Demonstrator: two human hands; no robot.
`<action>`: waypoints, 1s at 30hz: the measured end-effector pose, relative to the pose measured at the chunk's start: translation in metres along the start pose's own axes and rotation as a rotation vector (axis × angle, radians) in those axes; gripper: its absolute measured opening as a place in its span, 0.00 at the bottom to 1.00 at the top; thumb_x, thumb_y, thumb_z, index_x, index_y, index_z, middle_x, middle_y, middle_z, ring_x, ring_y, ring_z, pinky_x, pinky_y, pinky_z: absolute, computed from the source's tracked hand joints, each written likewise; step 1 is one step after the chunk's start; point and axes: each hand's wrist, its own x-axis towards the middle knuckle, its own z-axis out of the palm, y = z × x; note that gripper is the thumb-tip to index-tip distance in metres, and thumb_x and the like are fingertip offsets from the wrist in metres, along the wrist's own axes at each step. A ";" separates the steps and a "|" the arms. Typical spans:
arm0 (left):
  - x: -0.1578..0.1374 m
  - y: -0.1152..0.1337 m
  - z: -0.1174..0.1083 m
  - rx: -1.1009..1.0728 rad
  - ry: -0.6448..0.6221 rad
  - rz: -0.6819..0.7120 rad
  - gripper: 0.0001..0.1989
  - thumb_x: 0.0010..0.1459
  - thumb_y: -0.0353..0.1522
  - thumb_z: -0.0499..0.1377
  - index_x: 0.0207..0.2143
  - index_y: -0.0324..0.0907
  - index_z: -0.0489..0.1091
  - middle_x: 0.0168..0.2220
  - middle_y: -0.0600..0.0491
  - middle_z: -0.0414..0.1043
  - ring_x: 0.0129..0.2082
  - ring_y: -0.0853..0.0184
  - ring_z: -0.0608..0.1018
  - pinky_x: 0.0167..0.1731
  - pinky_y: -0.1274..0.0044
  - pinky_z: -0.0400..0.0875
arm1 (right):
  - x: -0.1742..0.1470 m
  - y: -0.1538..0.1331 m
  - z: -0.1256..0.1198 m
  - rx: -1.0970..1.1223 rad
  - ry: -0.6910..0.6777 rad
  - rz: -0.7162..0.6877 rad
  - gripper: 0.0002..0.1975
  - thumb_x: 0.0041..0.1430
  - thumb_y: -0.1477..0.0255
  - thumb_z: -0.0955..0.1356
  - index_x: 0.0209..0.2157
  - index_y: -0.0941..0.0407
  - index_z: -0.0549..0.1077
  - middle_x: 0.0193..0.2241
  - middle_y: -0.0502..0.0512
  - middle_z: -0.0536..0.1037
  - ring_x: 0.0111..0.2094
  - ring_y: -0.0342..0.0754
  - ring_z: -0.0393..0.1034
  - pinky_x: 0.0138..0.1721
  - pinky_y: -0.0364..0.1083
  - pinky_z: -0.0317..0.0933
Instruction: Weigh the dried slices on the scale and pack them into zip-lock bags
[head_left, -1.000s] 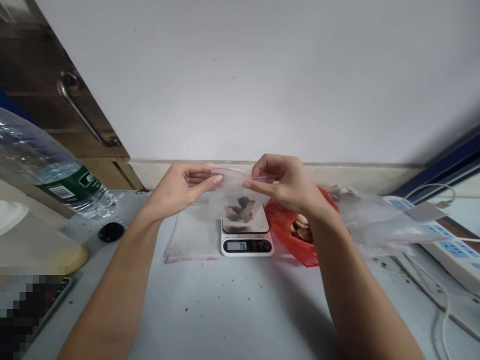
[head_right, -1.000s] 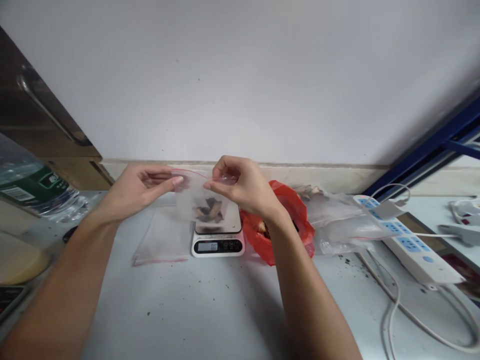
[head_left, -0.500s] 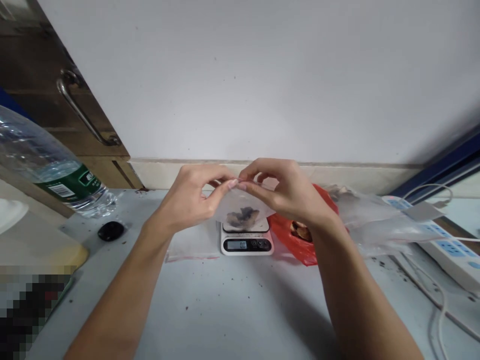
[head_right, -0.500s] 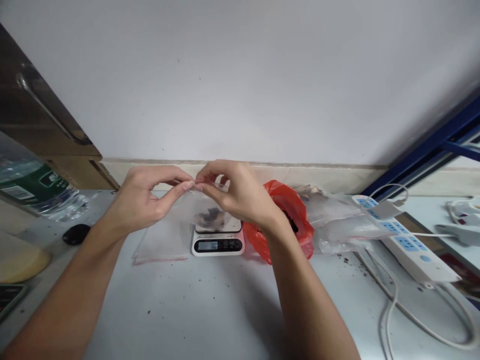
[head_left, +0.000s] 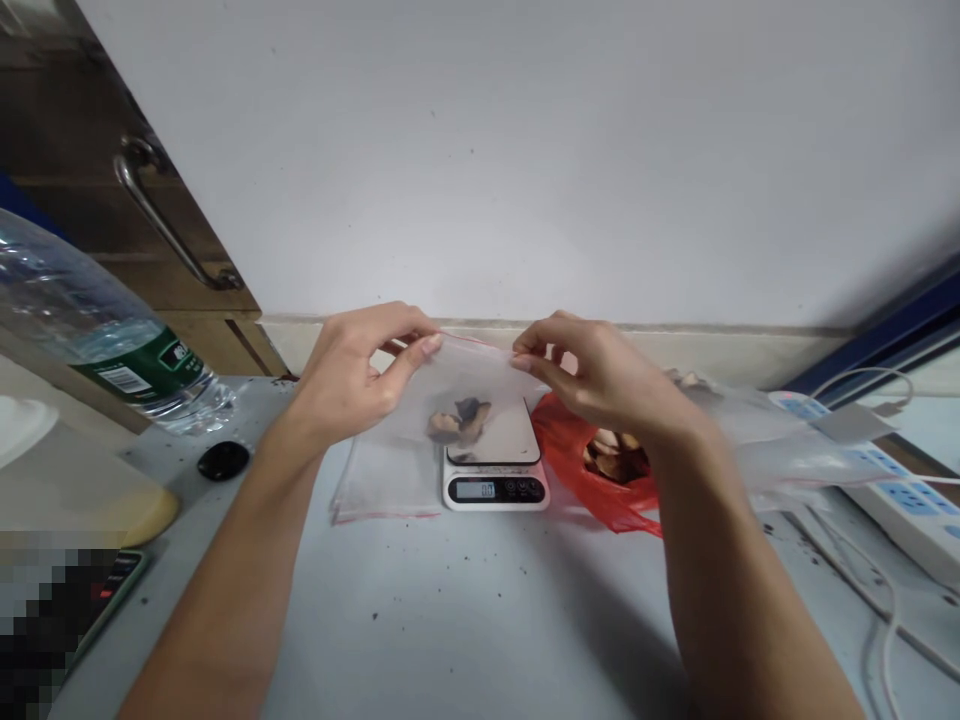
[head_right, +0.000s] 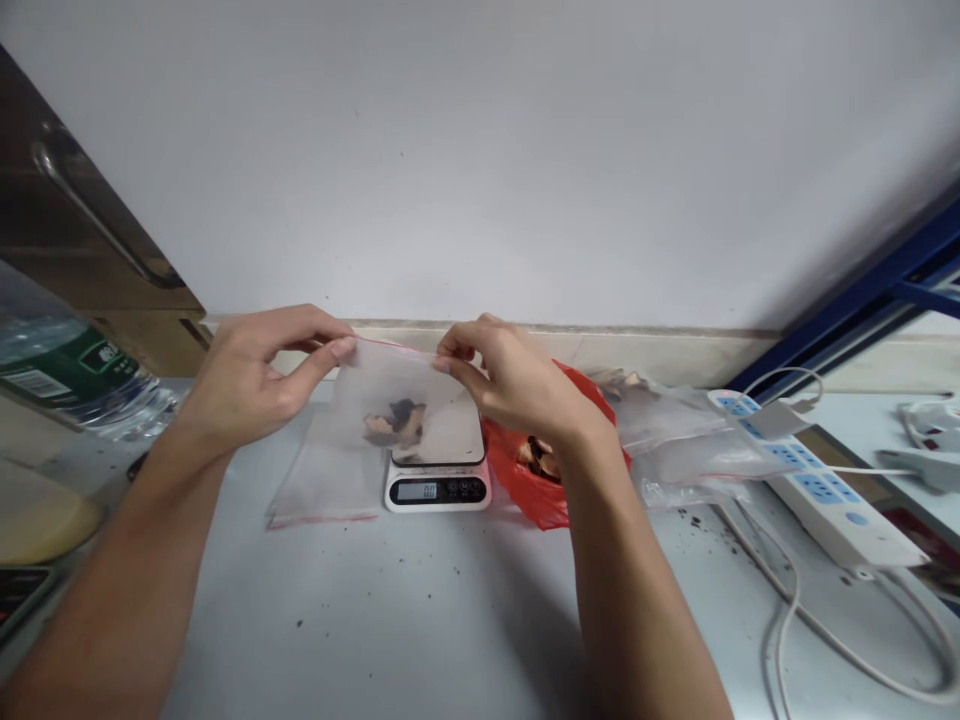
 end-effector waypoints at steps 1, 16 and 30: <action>0.000 -0.001 0.000 -0.006 -0.004 -0.007 0.11 0.63 0.39 0.55 0.30 0.48 0.75 0.31 0.55 0.80 0.32 0.64 0.80 0.35 0.75 0.75 | 0.000 0.001 0.000 -0.020 -0.020 -0.001 0.08 0.65 0.68 0.65 0.32 0.53 0.73 0.30 0.54 0.76 0.34 0.50 0.68 0.35 0.47 0.60; 0.000 -0.004 -0.012 0.018 0.108 0.038 0.10 0.66 0.37 0.56 0.33 0.47 0.75 0.32 0.56 0.79 0.33 0.66 0.79 0.37 0.76 0.74 | -0.002 0.008 -0.007 -0.112 0.148 0.121 0.24 0.64 0.55 0.70 0.22 0.53 0.61 0.28 0.51 0.69 0.30 0.46 0.62 0.33 0.47 0.57; 0.043 0.091 0.052 -0.062 0.102 0.411 0.10 0.69 0.35 0.57 0.45 0.49 0.78 0.45 0.51 0.79 0.45 0.62 0.80 0.49 0.70 0.77 | -0.043 0.040 -0.085 -0.052 0.076 0.098 0.18 0.65 0.74 0.63 0.49 0.53 0.81 0.40 0.54 0.85 0.40 0.55 0.79 0.44 0.54 0.72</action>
